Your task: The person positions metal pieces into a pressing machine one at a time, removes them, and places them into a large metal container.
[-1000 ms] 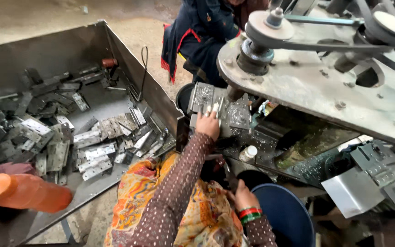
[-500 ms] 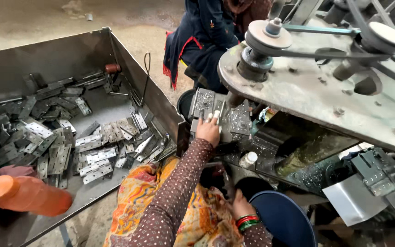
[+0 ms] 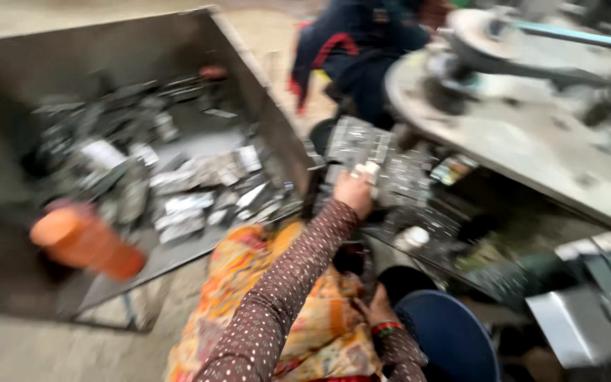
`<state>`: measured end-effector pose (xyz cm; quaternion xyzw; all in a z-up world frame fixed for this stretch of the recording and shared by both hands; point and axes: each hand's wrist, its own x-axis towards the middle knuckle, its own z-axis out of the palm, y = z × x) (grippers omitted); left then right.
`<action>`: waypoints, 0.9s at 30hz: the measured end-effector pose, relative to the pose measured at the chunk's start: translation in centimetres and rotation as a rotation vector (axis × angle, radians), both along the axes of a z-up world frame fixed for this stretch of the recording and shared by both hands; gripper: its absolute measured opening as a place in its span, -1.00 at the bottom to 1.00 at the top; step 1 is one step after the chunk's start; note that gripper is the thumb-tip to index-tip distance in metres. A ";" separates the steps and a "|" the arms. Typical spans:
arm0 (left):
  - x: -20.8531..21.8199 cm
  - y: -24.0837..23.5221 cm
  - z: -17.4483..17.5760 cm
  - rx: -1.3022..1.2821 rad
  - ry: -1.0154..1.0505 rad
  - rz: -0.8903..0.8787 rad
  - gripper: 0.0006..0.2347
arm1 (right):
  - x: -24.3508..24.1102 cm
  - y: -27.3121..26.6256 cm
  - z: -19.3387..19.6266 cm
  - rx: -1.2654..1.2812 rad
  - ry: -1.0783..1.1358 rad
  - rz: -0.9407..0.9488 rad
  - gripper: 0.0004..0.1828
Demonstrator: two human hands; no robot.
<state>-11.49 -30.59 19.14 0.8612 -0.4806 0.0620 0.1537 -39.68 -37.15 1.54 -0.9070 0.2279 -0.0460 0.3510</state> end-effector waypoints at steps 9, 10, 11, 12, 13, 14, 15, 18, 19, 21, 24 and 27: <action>3.4 23.4 -9.8 -0.514 0.115 0.328 -0.68 | -1.4 -2.6 5.7 -0.375 0.489 -0.128 -0.08; 5.7 26.0 -11.5 0.280 -0.032 0.476 -0.76 | -1.2 -2.8 6.4 -0.372 0.492 -0.131 -0.11; 7.5 28.8 -13.3 0.181 0.071 0.646 -0.85 | -1.1 -2.5 6.6 -0.373 0.496 -0.124 -0.11; 8.4 31.7 -15.1 -0.038 -0.104 0.789 -0.52 | -1.0 -2.3 6.8 -0.409 0.500 -0.128 -0.10; 8.7 34.7 -16.5 0.068 -0.185 0.803 -0.77 | -0.8 -2.2 7.0 -0.446 0.504 -0.132 -0.10; 9.0 37.2 -17.2 0.161 -0.107 0.840 -0.81 | -0.5 -2.1 7.2 -0.448 0.503 -0.131 -0.10; 9.3 39.2 -17.6 0.254 -0.028 0.875 -0.85 | -0.3 -2.0 7.4 -0.429 0.511 -0.140 -0.12; 8.5 43.2 -18.5 0.190 0.120 0.723 -0.61 | -0.7 -1.9 7.6 -0.418 0.521 -0.152 -0.13; 8.5 43.9 -18.7 0.188 0.125 0.722 -0.61 | -0.7 -1.9 7.6 -0.424 0.508 -0.157 -0.14; 8.8 44.3 -19.2 0.097 -0.005 0.623 -0.72 | -0.7 -2.0 7.6 -0.426 0.505 -0.152 -0.13; 9.0 43.4 -19.9 0.253 0.028 0.640 -0.85 | -0.9 -1.9 7.5 -0.443 0.513 -0.148 -0.12; 8.8 42.8 -20.6 0.287 -0.036 0.584 -0.85 | -0.8 -1.9 7.4 -0.456 0.502 -0.154 -0.12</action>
